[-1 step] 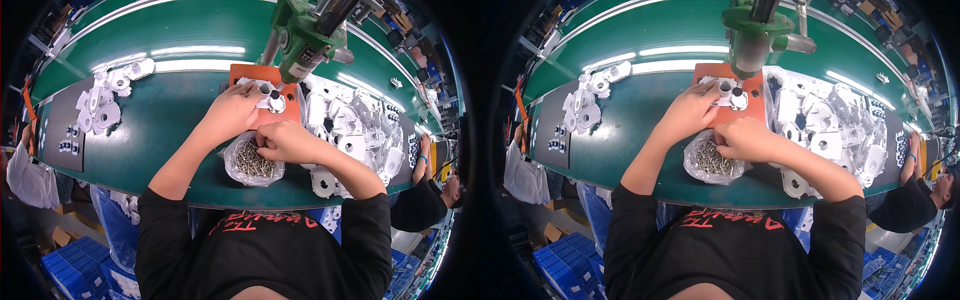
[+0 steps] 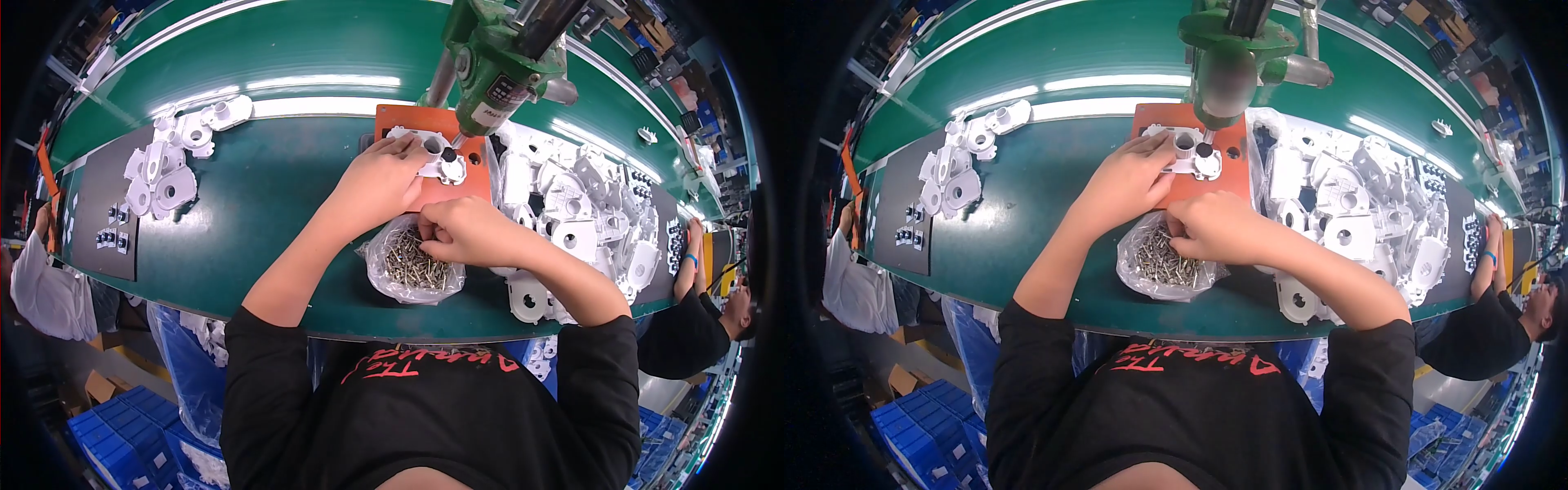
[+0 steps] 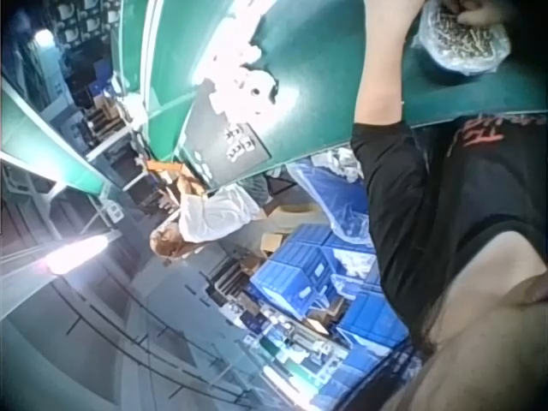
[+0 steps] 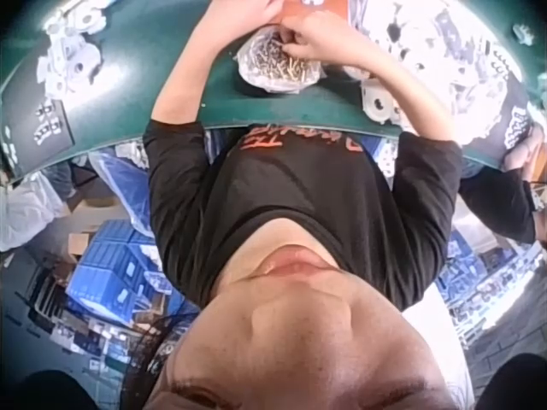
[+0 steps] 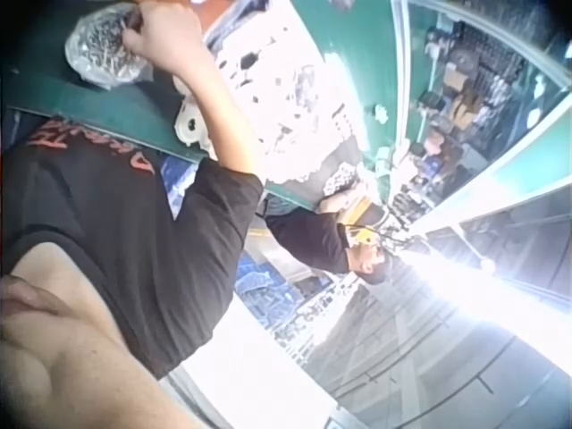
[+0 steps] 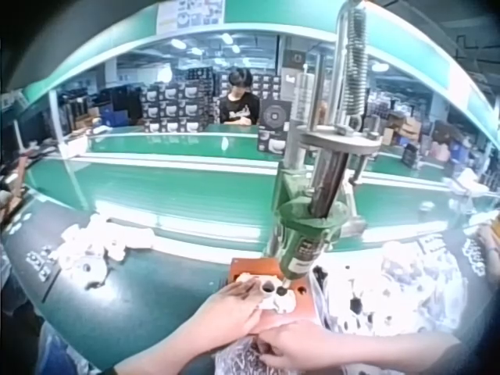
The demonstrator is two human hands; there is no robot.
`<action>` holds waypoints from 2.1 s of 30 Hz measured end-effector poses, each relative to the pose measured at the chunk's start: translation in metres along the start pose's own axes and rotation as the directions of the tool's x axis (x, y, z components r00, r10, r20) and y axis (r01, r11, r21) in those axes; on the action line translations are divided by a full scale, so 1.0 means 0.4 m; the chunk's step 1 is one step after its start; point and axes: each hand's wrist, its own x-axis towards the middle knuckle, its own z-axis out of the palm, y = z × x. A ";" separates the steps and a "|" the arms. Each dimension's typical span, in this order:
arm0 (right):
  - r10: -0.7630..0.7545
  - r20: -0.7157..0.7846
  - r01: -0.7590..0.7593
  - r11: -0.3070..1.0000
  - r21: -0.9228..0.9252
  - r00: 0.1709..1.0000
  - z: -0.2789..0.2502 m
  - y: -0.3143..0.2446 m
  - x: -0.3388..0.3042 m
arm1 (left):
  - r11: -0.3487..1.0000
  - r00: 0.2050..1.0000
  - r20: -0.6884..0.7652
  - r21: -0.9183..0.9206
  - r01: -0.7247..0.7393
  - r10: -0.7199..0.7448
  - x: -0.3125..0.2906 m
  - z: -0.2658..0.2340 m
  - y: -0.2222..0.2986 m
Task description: Assembling small mechanical components using a manual hand press on a factory production line.
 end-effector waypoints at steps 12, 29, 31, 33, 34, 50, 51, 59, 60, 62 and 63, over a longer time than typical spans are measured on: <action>0.070 -0.004 -0.068 0.978 0.196 0.998 0.000 0.009 -0.006 | 1.000 1.000 0.016 -0.013 0.021 -0.021 0.001 0.004 0.000; 0.365 -0.422 -0.081 0.827 0.556 0.830 -0.027 0.171 -0.026 | 0.999 1.000 -0.010 -0.045 -0.020 0.019 0.001 0.000 -0.003; 0.321 -0.507 -0.063 0.885 0.461 0.800 -0.022 0.187 -0.018 | 0.999 1.000 -0.009 -0.032 -0.018 0.018 0.001 -0.004 0.000; 0.345 -0.497 -0.079 0.874 0.480 0.796 -0.025 0.190 -0.012 | 1.000 1.000 -0.007 -0.020 -0.017 0.016 0.000 -0.006 0.002; 0.370 -0.486 -0.097 0.861 0.499 0.791 -0.025 0.190 -0.010 | 1.000 1.000 0.001 -0.017 -0.011 0.011 0.000 -0.006 0.003; 0.264 -0.609 -0.006 0.920 0.392 0.748 -0.005 0.224 0.068 | 1.000 0.999 0.038 -0.019 0.023 -0.022 0.001 -0.010 0.001; 0.262 -0.620 0.011 0.916 0.400 0.740 -0.004 0.225 0.071 | 1.000 0.999 0.037 -0.019 0.023 -0.023 0.002 -0.011 0.000; 0.292 -0.584 -0.040 0.913 0.406 0.757 -0.012 0.210 0.066 | 1.000 0.999 0.041 -0.021 0.016 -0.015 0.000 -0.013 0.000; 0.226 -0.593 -0.010 0.939 0.344 0.773 -0.014 0.215 0.063 | 1.000 0.999 0.043 -0.024 0.018 -0.017 -0.001 -0.011 -0.003; 0.155 -0.602 0.026 0.960 0.280 0.783 -0.017 0.223 0.050 | 1.000 0.999 0.038 -0.005 0.016 -0.016 -0.002 -0.010 0.001; 0.124 -0.598 0.064 0.957 0.283 0.792 -0.015 0.229 0.045 | 1.000 0.999 0.039 -0.005 0.016 -0.016 -0.003 -0.011 0.004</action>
